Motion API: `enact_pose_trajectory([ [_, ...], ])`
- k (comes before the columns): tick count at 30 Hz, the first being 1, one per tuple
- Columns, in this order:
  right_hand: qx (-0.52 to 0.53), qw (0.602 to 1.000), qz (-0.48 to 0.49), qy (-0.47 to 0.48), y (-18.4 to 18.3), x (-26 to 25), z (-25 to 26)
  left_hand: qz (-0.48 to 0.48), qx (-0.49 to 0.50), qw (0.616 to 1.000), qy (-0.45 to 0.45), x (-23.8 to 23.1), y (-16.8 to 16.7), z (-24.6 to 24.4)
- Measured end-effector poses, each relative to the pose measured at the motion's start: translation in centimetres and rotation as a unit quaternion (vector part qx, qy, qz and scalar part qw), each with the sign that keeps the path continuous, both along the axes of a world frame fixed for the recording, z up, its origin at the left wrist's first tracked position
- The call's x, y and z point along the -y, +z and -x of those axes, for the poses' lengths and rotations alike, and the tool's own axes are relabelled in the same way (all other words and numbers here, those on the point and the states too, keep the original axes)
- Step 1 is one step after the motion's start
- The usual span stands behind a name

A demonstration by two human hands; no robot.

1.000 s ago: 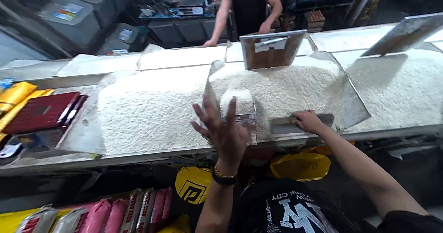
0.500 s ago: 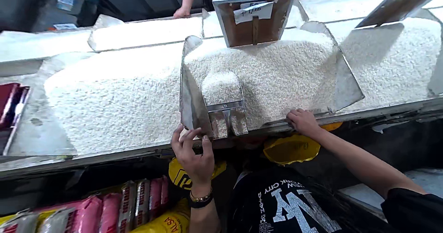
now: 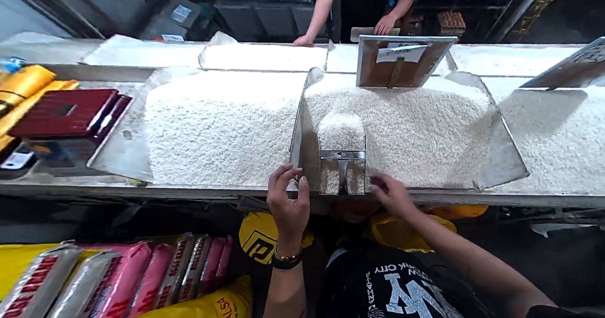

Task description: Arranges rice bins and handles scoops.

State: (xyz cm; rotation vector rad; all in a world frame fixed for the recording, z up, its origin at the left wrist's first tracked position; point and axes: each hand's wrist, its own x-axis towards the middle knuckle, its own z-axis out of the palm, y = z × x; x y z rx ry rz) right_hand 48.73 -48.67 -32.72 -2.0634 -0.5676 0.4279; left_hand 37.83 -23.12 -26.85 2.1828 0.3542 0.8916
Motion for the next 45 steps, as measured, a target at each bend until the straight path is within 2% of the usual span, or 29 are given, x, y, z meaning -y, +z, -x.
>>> enact_pose_trajectory([
  [2,-0.154,0.982,-0.103,-0.029,-0.1,-4.8,0.3,-0.001,0.016,0.999,-0.036,-0.5,0.8,-1.8],
  [3,-0.196,0.968,-0.143,-0.066,-0.3,-6.7,0.4,-0.004,0.023,0.998,-0.058,-0.8,1.4,-2.9],
  [6,-0.247,0.927,-0.214,-0.186,-0.3,-10.2,0.1,-0.028,0.027,0.992,-0.118,-2.4,3.6,-6.5],
  [9,-0.233,0.905,-0.247,-0.256,-1.3,-11.8,0.0,-0.017,0.007,0.981,-0.191,-4.2,5.4,-11.7],
  [12,-0.176,0.908,-0.231,-0.301,-1.9,-13.0,0.1,0.073,-0.034,0.968,-0.235,-4.7,7.0,-19.9],
  [16,-0.129,0.897,-0.21,-0.366,-1.7,-14.9,0.4,0.242,-0.078,0.914,-0.317,-3.1,7.0,-32.4],
  [18,-0.117,0.884,-0.22,-0.395,-1.8,-15.6,0.5,0.264,-0.1,0.885,-0.37,-1.7,5.9,-37.1],
  [20,-0.112,0.871,-0.239,-0.415,-2.1,-16.2,0.3,0.293,-0.106,0.867,-0.388,-0.2,5.1,-40.0],
  [22,-0.127,0.866,-0.241,-0.419,-2.1,-16.3,-0.1,0.302,-0.081,0.866,-0.389,0.7,5.8,-41.0],
  [24,-0.154,0.867,-0.229,-0.416,-1.7,-16.3,-0.1,0.284,-0.031,0.867,-0.409,0.9,8.4,-40.1],
  [28,-0.147,0.868,-0.231,-0.414,-1.5,-16.1,-0.9,0.223,0.134,0.857,-0.445,-1.9,18.8,-34.6],
  [30,-0.141,0.885,-0.207,-0.392,-0.5,-15.0,-1.9,0.2,0.235,0.864,-0.397,-4.9,24.0,-29.6],
  [32,-0.136,0.905,-0.183,-0.359,1.2,-13.4,-3.3,0.156,0.305,0.891,-0.296,-9.8,26.6,-23.4],
  [33,-0.134,0.913,-0.178,-0.343,2.1,-12.4,-4.1,0.104,0.301,0.917,-0.241,-13.6,26.5,-19.7],
  [34,-0.132,0.92,-0.175,-0.326,3.1,-11.3,-5.1,0.033,0.256,0.953,-0.161,-17.7,25.5,-15.4],
  [35,-0.132,0.928,-0.167,-0.306,4.1,-10.2,-6.1,-0.052,0.186,0.98,-0.045,-21.6,23.9,-10.9],
  [36,-0.128,0.939,-0.147,-0.285,5.1,-9.0,-7.2,-0.128,0.112,0.982,0.075,-24.2,22.6,-6.9],
  [37,-0.123,0.949,-0.116,-0.265,6.1,-7.9,-8.3,-0.168,0.055,0.969,0.175,-25.1,22.0,-3.9],
  [38,-0.116,0.958,-0.085,-0.248,7.0,-7.0,-9.3,-0.178,0.034,0.957,0.227,-25.4,21.8,-2.4],
  [39,-0.107,0.963,-0.063,-0.238,7.7,-6.2,-10.4,-0.16,0.056,0.959,0.225,-24.8,21.9,-2.0],
  [41,-0.083,0.97,-0.041,-0.227,8.6,-5.1,-12.1,-0.043,0.222,0.969,0.104,-20.4,24.1,-4.2],
  [43,-0.063,0.973,-0.032,-0.22,9.1,-4.5,-13.2,-0.002,0.367,0.93,0.019,-16.4,25.2,-7.2],
  [45,-0.062,0.974,-0.022,-0.215,9.7,-4.5,-13.9,-0.01,0.401,0.916,-0.003,-14.7,23.5,-9.2],
])
